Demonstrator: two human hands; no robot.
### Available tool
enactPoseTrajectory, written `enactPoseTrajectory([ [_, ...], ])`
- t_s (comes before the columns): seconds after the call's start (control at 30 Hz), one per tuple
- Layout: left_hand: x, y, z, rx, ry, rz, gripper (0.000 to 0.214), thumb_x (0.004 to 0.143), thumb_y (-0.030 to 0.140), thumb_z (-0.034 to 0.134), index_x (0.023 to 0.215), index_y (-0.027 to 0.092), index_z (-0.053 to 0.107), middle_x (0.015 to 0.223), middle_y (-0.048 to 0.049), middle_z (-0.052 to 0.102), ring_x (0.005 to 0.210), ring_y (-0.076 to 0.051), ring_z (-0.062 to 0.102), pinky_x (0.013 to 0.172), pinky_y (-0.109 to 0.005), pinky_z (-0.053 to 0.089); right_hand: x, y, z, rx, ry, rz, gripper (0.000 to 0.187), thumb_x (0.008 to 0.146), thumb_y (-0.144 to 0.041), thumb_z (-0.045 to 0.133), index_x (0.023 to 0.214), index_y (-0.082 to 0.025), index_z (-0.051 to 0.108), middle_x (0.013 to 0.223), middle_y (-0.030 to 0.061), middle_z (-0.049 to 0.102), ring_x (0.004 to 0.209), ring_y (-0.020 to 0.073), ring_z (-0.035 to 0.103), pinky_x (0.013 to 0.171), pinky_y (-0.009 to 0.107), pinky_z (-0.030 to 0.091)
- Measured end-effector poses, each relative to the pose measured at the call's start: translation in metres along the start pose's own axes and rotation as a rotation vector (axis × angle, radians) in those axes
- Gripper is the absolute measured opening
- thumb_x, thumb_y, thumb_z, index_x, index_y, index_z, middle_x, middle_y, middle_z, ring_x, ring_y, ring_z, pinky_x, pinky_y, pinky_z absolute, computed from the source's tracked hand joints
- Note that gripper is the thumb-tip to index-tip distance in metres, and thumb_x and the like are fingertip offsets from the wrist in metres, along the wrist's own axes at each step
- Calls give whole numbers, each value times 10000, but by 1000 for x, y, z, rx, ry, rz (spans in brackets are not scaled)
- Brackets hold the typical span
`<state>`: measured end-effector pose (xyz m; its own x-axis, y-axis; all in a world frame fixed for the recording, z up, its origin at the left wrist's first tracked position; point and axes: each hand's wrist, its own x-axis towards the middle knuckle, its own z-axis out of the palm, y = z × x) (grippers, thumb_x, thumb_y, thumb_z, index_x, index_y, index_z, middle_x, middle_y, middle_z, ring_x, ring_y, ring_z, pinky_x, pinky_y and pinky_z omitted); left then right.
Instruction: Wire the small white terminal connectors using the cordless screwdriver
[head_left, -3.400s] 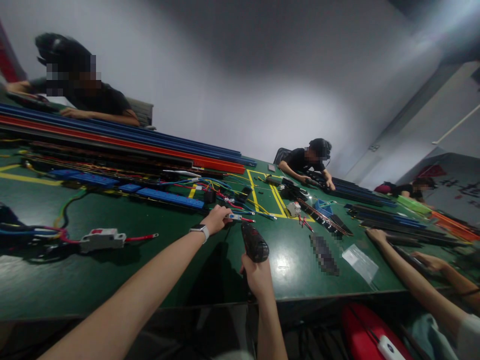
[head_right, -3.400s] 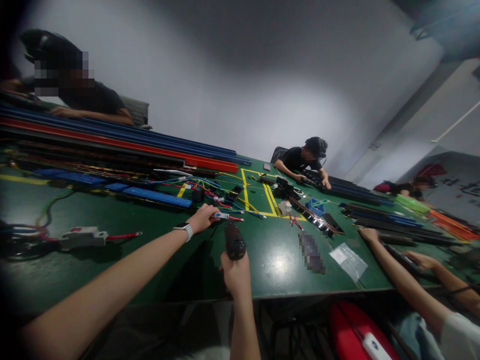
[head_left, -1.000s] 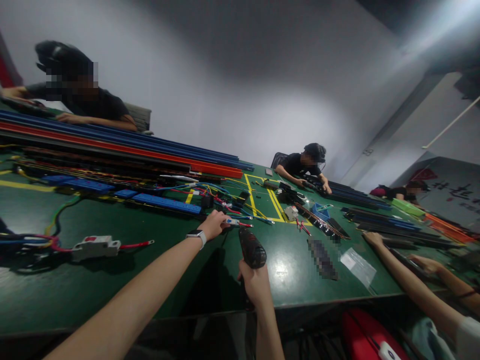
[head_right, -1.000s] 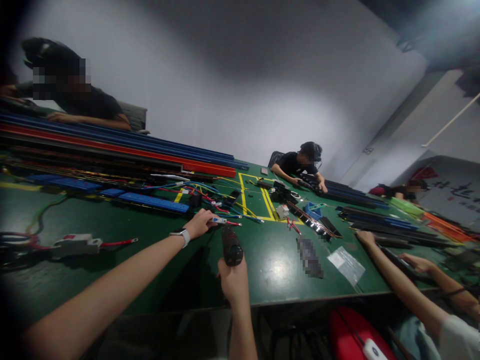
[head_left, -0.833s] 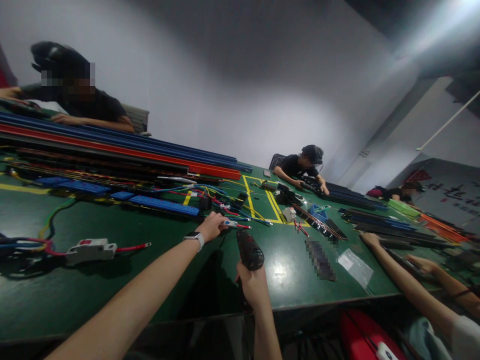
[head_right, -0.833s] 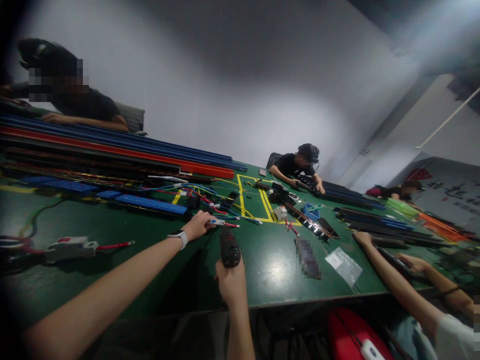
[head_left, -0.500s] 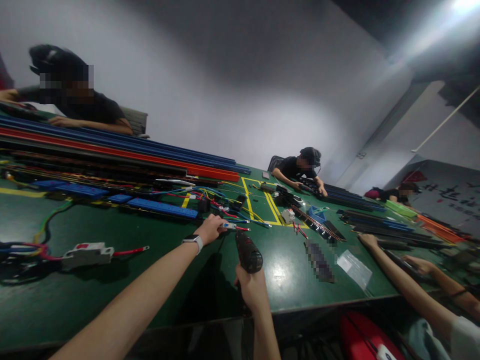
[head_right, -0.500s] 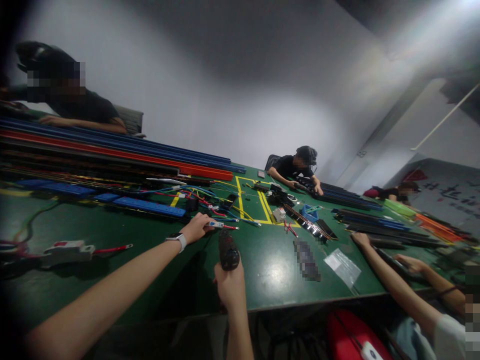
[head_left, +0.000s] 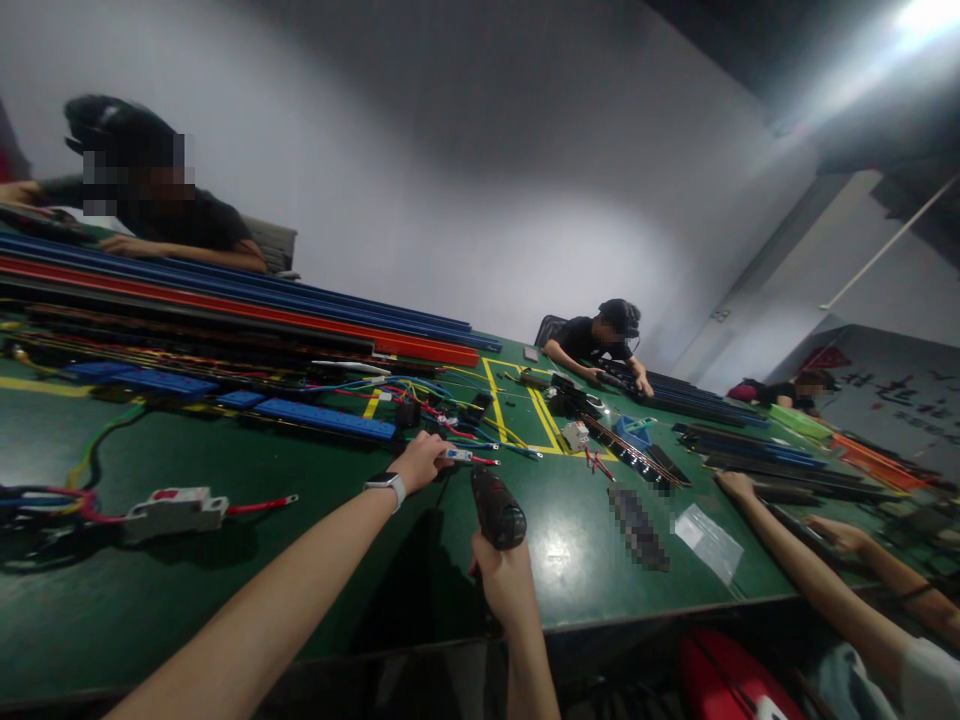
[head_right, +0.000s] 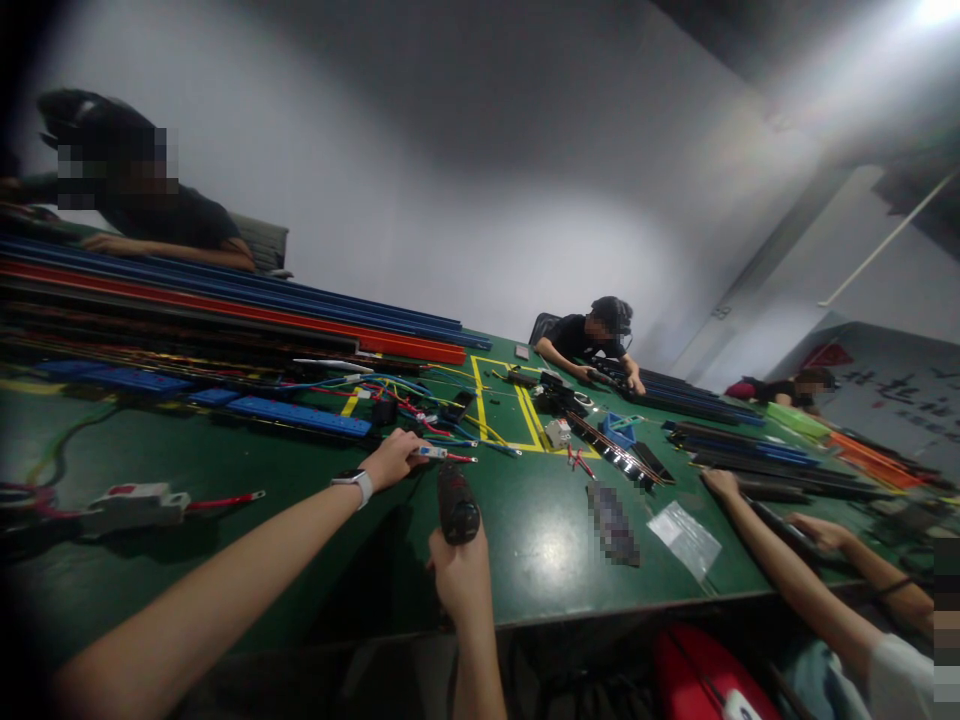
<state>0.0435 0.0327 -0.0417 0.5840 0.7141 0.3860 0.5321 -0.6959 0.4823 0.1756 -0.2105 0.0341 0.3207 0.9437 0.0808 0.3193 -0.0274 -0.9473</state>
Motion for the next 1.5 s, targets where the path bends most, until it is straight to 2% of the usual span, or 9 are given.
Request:
enactPoseTrajectory([
  [0.4, -1, 4, -3, 23, -8, -9, 292, 905, 319, 601, 1179, 299, 700, 1011, -73, 658, 1003, -241, 501, 881, -348, 399, 2, 10, 0, -14, 8, -25, 88, 779, -270, 559, 761, -198, 606, 568, -12, 585, 585, 187, 579, 589, 279, 439],
  [0.6, -2, 5, -5, 21, -3, 11, 284, 909, 311, 589, 1167, 287, 706, 1012, -75, 665, 1000, -236, 504, 893, -348, 398, 0, 5, 0, 5, -1, -18, 83, 769, -244, 544, 727, -200, 601, 566, -10, 580, 577, 185, 576, 576, 274, 436],
  [1.13, -1, 4, -3, 4, -16, -5, 292, 893, 310, 618, 1172, 283, 699, 1034, -76, 659, 1029, -243, 503, 914, -360, 396, -2, 1, 0, 0, -5, -27, 96, 799, -248, 534, 799, -191, 611, 586, -11, 582, 573, 180, 578, 572, 264, 440],
  [1.5, -2, 3, -3, 1, -19, 1, 301, 907, 310, 594, 1190, 290, 693, 1034, -71, 666, 1027, -241, 503, 924, -357, 395, -4, -5, 0, -25, 16, -2, 131, 761, -281, 552, 794, -186, 636, 570, 0, 599, 578, 192, 592, 570, 274, 440],
])
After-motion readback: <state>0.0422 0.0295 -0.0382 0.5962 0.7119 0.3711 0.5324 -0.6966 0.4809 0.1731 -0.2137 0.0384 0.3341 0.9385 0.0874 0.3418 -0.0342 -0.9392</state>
